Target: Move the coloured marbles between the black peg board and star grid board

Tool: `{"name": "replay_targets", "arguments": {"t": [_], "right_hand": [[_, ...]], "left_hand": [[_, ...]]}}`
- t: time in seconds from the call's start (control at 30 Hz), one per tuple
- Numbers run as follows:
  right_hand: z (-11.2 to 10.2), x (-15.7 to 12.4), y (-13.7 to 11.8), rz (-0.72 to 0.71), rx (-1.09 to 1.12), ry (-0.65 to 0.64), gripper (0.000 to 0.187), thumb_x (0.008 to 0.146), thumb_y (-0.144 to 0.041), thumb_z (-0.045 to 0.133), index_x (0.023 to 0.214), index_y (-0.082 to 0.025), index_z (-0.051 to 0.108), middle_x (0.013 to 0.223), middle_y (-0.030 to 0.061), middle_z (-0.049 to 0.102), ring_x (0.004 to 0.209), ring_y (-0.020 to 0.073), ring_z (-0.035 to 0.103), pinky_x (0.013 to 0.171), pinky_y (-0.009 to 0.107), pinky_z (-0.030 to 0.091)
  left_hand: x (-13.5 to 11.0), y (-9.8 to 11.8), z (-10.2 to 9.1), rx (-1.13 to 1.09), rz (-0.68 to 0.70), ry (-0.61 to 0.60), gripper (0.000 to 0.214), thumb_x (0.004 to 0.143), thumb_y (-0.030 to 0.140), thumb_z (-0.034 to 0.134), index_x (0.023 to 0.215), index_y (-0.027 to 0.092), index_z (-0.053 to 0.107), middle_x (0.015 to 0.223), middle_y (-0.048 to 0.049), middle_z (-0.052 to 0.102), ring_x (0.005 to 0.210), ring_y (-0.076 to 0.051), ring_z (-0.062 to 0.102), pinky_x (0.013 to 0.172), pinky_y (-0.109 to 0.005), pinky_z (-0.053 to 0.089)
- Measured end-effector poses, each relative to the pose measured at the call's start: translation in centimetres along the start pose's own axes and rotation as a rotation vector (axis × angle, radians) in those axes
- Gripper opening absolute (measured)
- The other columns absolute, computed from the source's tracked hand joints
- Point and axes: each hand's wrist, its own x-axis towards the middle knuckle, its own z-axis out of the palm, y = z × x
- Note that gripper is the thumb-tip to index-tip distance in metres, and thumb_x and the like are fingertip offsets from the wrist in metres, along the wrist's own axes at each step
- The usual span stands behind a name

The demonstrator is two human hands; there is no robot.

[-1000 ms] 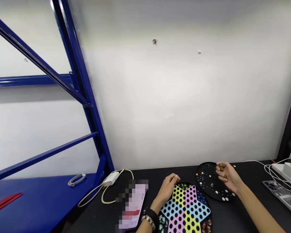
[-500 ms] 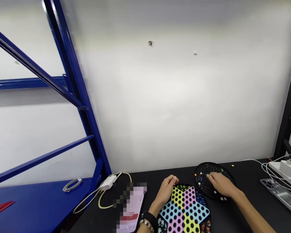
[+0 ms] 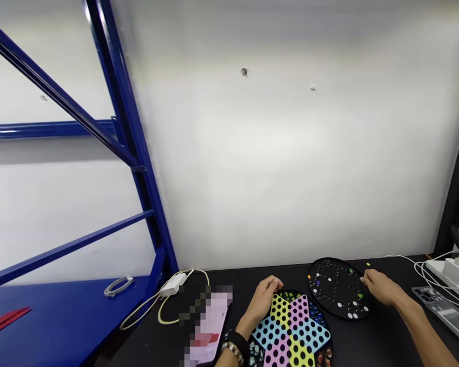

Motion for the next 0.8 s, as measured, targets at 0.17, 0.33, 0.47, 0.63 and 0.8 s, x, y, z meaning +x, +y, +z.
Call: {"name": "replay_targets", "arguments": {"t": [0.17,0.33,0.47,0.63,0.8], "right_hand": [[1.3,-0.3,-0.5,0.009,-0.058,-0.211,0.016,0.072,-0.029,0.063,0.064,-0.025,0.050,0.070,0.0066,0.067,0.065,0.0263,0.064,0.061,0.037,0.042],[1.2,0.0,-2.5,-0.052,0.256,-0.117,0.023,0.078,-0.040,0.056,0.065,-0.024,0.045,0.061,-0.0013,0.054,0.057,0.0168,0.054,0.058,0.031,0.042],[-0.7,0.6,-3.0,0.110,1.024,-0.091,0.024,0.080,-0.045,0.046,0.068,-0.025,0.040,0.052,-0.0087,0.029,0.037,0.0077,0.021,0.039,0.024,0.024],[-0.5,1.8,-1.4,0.164,1.255,0.032,0.023,0.080,-0.046,0.047,0.074,-0.024,0.043,0.056,-0.0083,0.033,0.036,0.0064,0.018,0.038,0.023,0.018],[2.3,3.3,-0.6,0.173,0.269,0.070,0.027,0.088,-0.044,0.040,0.083,-0.022,0.055,0.071,0.0065,0.063,0.063,0.0219,0.061,0.054,0.030,0.041]], "left_hand": [[0.1,-0.3,0.0,0.003,0.003,-0.004,0.044,0.087,0.057,0.036,0.077,0.021,0.059,0.084,-0.0038,0.064,0.089,-0.022,0.058,0.084,-0.031,0.045],[-0.1,0.0,-0.1,-0.006,0.005,-0.001,0.043,0.088,0.057,0.036,0.075,0.022,0.057,0.084,-0.0036,0.063,0.088,-0.021,0.059,0.084,-0.030,0.045],[-0.3,0.2,-0.2,-0.025,0.001,-0.002,0.040,0.088,0.054,0.038,0.074,0.022,0.056,0.084,-0.0037,0.063,0.088,-0.022,0.059,0.084,-0.030,0.045],[-0.3,-0.1,-0.1,-0.050,-0.001,0.002,0.040,0.088,0.054,0.039,0.074,0.021,0.057,0.083,-0.0034,0.062,0.086,-0.021,0.058,0.082,-0.031,0.045],[-0.1,-0.4,0.0,-0.080,0.000,0.030,0.040,0.086,0.054,0.042,0.072,0.021,0.058,0.080,-0.0033,0.061,0.084,-0.022,0.057,0.081,-0.032,0.044]]}}
